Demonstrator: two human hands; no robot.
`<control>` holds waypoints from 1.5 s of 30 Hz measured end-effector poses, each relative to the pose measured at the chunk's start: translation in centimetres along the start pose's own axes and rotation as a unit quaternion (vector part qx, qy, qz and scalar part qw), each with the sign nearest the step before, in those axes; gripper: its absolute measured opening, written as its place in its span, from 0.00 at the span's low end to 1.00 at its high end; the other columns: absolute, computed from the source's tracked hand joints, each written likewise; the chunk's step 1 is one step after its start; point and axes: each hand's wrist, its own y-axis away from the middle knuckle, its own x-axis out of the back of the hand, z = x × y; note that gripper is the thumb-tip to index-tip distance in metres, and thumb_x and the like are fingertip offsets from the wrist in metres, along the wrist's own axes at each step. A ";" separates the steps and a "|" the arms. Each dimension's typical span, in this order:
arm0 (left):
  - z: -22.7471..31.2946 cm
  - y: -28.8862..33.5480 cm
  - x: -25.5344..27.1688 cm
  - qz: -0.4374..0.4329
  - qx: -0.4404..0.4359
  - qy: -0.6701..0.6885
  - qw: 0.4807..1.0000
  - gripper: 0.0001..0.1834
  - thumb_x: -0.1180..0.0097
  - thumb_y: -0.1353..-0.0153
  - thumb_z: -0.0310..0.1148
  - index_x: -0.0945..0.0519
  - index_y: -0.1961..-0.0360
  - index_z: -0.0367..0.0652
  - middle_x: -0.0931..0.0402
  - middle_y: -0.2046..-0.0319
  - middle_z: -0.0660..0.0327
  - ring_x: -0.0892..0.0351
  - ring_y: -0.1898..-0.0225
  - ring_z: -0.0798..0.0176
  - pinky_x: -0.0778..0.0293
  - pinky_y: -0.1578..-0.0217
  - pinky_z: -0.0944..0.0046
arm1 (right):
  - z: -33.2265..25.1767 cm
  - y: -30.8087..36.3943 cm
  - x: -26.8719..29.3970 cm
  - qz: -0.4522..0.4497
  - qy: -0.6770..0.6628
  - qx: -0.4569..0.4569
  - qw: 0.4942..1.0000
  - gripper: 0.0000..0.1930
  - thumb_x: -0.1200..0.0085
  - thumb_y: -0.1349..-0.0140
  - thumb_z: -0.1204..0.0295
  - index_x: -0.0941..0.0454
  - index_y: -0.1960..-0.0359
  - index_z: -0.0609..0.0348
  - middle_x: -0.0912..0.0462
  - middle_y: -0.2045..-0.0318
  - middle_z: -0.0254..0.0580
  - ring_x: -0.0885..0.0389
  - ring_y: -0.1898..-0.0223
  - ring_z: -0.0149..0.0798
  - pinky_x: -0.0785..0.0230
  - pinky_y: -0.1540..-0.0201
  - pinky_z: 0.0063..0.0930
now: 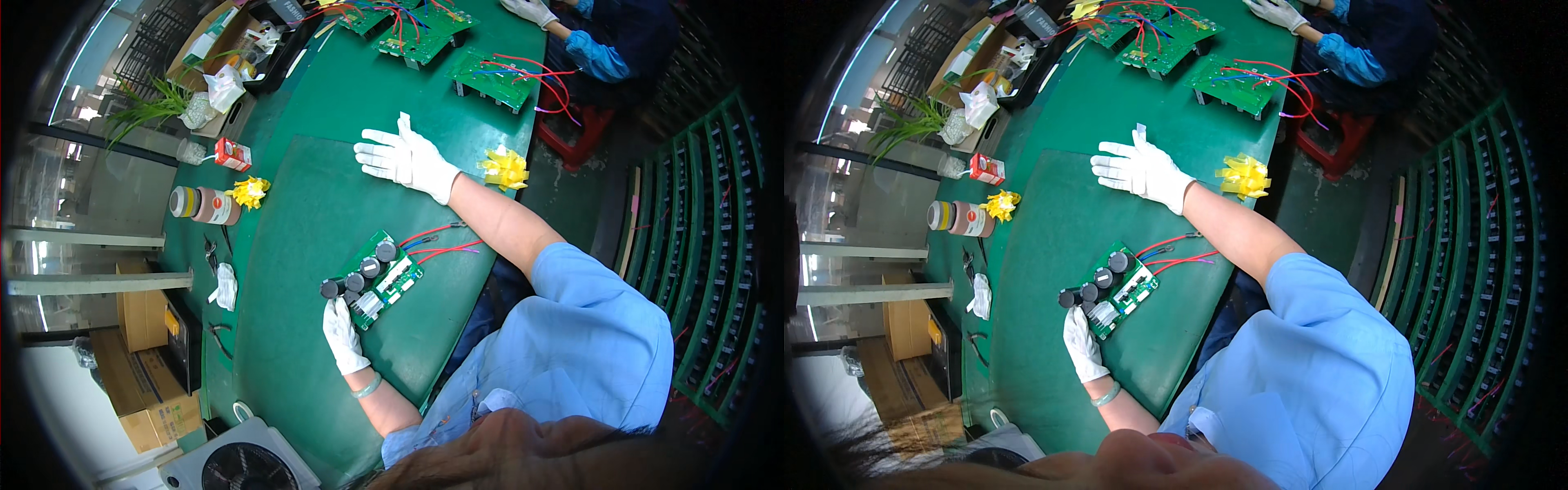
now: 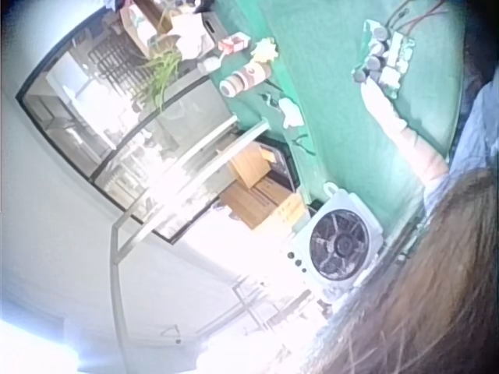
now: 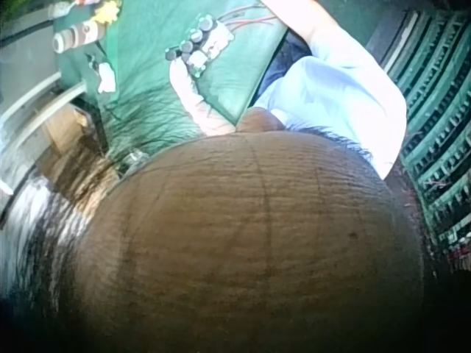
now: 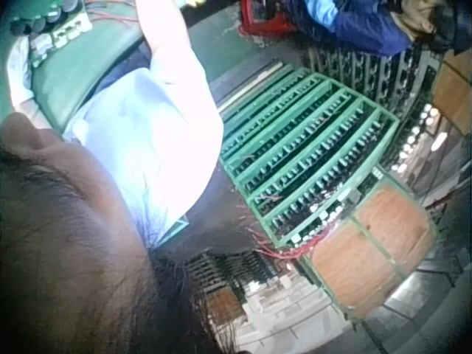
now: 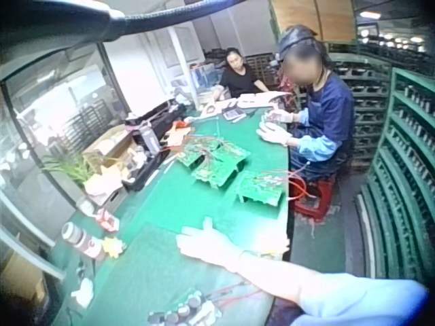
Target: The person handles a green circuit board with cylindrical components, turning it over to inspect both sides and aligning wires. They pick up a second board, examine its wiring, and then return to the first board to adjust the cylindrical components and wires. The task involves manual assembly and inspection of electronic components on a green workbench.
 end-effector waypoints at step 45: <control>-2.2 -0.3 1.2 0.008 -0.005 0.041 0.999 0.25 0.50 0.25 0.43 0.26 0.40 0.31 0.22 0.50 0.60 0.25 0.52 0.69 0.28 0.50 0.66 | 0.3 -0.2 0.3 0.005 0.024 0.004 1.000 0.43 0.63 0.31 0.35 0.36 0.32 0.64 0.23 0.43 0.54 0.22 0.43 0.51 0.30 0.35 0.49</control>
